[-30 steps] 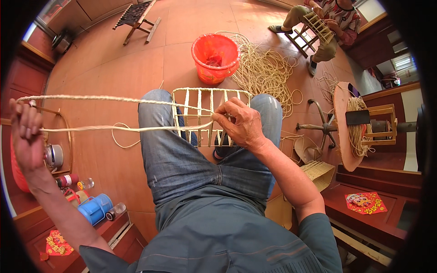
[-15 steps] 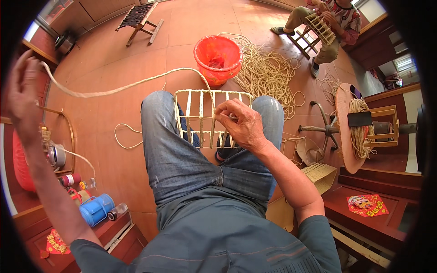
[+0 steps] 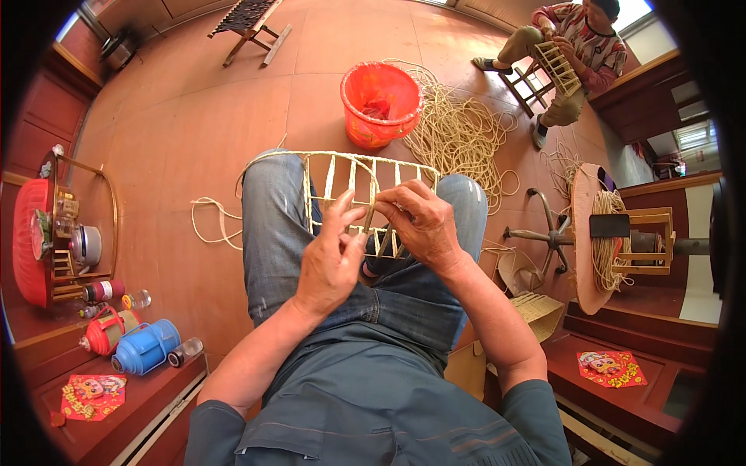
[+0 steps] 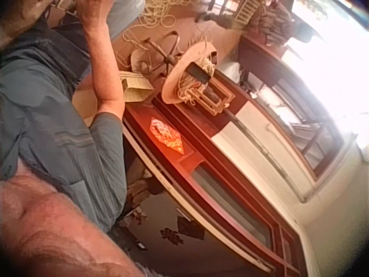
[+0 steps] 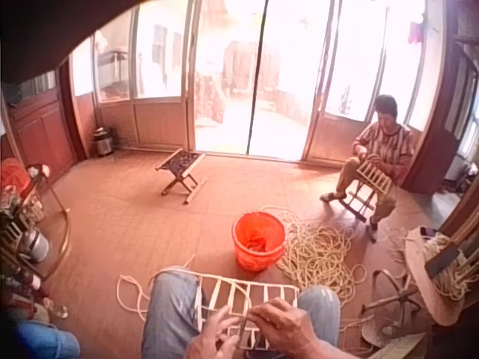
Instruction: Weaving a wicker basket using straw material and a pre-made frame.
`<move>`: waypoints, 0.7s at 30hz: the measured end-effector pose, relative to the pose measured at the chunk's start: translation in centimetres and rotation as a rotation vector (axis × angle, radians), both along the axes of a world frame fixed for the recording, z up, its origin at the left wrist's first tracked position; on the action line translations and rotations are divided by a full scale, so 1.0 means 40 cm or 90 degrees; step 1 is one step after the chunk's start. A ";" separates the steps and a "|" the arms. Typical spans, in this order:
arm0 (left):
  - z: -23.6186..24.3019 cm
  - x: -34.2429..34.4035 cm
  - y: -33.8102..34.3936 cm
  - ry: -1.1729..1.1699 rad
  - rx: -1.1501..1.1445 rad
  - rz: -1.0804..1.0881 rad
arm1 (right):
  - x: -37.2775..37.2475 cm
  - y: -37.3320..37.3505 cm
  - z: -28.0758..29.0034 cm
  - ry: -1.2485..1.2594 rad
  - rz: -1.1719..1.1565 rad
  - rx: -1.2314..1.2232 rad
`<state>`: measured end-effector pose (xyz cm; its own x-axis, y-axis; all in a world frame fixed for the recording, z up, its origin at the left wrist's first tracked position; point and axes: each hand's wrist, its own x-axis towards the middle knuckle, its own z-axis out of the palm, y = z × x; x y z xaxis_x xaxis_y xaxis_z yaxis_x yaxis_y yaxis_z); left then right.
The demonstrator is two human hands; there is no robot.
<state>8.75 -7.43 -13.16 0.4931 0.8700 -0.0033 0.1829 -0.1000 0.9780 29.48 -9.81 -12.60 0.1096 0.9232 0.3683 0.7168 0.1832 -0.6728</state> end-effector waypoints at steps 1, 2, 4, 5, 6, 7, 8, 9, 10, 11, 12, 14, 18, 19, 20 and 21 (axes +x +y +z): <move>-0.007 0.007 -0.010 -0.006 0.019 -0.001 | 0.000 0.001 0.000 0.005 0.003 0.030; -0.013 0.011 -0.015 -0.015 0.042 -0.008 | 0.000 0.000 0.001 0.002 0.005 0.029; -0.019 0.020 -0.017 -0.012 0.030 -0.021 | 0.000 -0.004 0.008 0.011 -0.008 -0.031; -0.020 0.025 -0.017 -0.011 0.030 -0.024 | -0.001 -0.005 0.012 0.010 -0.008 -0.033; -0.020 0.030 -0.017 -0.009 0.028 -0.030 | -0.002 -0.004 0.017 0.000 -0.009 -0.060; -0.020 0.034 -0.018 -0.011 0.031 -0.026 | -0.002 -0.002 0.022 -0.009 -0.013 -0.089; -0.021 0.039 -0.017 -0.019 -0.007 -0.024 | -0.001 0.001 0.027 -0.010 -0.010 -0.086; -0.023 0.044 -0.018 -0.028 -0.046 -0.022 | 0.001 0.001 0.033 -0.007 -0.006 -0.126; -0.026 0.048 -0.019 -0.029 -0.048 -0.022 | 0.003 0.003 0.037 -0.003 -0.003 -0.164; -0.031 0.052 -0.018 -0.034 -0.033 -0.025 | 0.005 0.007 0.041 -0.003 -0.001 -0.168; -0.037 0.057 -0.017 -0.032 -0.017 -0.024 | 0.010 0.011 0.046 -0.010 0.008 -0.202; -0.052 0.070 -0.017 -0.053 -0.018 -0.017 | 0.018 0.015 0.055 -0.017 0.017 -0.237; -0.080 0.085 0.005 0.005 0.167 0.005 | 0.026 0.016 0.067 0.028 0.033 -0.305; -0.084 0.084 0.011 0.005 0.167 0.004 | 0.026 0.017 0.068 0.035 0.031 -0.313; -0.086 0.081 0.017 0.040 0.248 -0.001 | 0.026 0.017 0.070 0.036 0.031 -0.313; -0.086 0.076 0.020 0.074 0.324 -0.011 | 0.027 0.018 0.071 0.033 0.038 -0.316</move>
